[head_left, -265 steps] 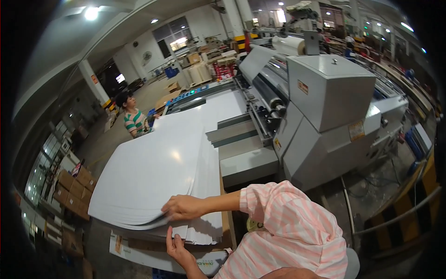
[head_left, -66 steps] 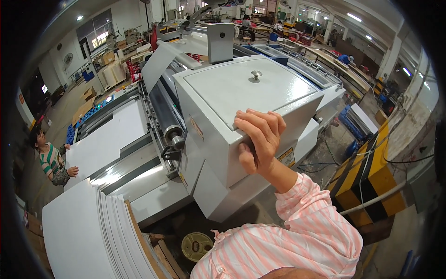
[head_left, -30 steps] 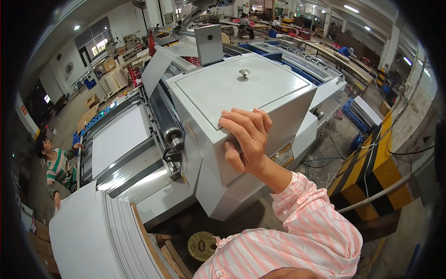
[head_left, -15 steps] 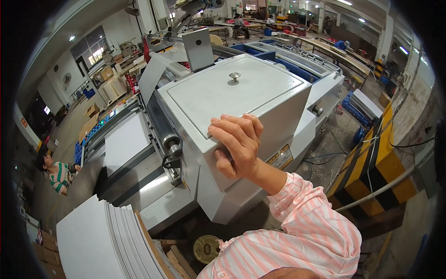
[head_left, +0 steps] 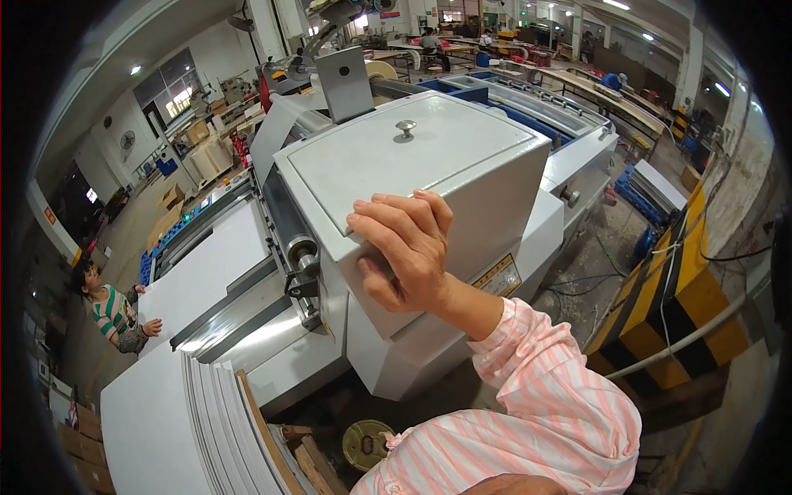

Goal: Sorting and feeding large sheets of paper into a processing machine.

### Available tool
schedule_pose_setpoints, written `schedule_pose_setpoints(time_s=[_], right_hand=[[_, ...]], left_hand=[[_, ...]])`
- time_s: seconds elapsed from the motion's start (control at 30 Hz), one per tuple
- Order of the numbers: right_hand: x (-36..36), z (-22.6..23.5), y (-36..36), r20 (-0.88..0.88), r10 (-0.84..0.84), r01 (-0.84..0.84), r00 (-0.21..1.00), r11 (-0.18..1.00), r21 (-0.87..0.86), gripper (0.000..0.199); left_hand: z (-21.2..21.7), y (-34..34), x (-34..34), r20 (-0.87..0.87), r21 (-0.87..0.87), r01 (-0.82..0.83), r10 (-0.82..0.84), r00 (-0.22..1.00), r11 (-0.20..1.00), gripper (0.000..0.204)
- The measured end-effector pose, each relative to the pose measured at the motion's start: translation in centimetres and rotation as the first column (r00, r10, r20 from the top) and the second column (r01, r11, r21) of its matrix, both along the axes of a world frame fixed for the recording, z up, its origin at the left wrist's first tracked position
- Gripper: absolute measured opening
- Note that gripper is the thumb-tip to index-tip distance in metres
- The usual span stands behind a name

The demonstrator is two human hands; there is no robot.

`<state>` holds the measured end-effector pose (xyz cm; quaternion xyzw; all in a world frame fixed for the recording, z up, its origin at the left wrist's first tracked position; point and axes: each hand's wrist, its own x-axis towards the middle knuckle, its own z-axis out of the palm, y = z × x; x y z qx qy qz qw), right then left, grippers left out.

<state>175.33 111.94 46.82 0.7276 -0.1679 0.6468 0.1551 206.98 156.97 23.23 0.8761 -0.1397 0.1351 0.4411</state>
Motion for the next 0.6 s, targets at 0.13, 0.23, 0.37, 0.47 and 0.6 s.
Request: schedule_pose_setpoints(time_s=[0.13,0.23,0.37,0.47,0.6], right_hand=[[0.0,0.0,-0.2,0.025,0.018,-0.017,1.0,1.0,-0.016,0.041],[0.2,-0.1,0.0,0.054,0.051,-0.051,0.997,0.999,-0.002,0.039],[0.1,-0.3,-0.2,0.066,0.043,-0.044,0.997,0.999,0.003,0.039],[0.2,-0.3,-0.4,0.073,0.05,-0.05,0.996,0.999,-0.006,0.039],[0.3,-0.2,-0.4,0.062,0.054,-0.053,0.997,0.998,-0.021,0.039]], left_hand=[[-0.7,-0.3,-0.5,0.014,0.016,0.024,-0.024,1.0,1.0,0.041],[-0.5,-0.6,-0.6,0.035,0.024,0.037,-0.038,0.999,0.999,0.041],[-0.1,-1.0,-1.0,0.051,0.038,0.053,-0.055,0.997,0.998,0.042],[0.2,-0.2,-1.4,0.06,0.061,0.051,-0.054,0.997,0.997,0.042],[0.7,1.9,-1.5,0.075,0.086,0.037,-0.044,0.996,0.996,0.043]])
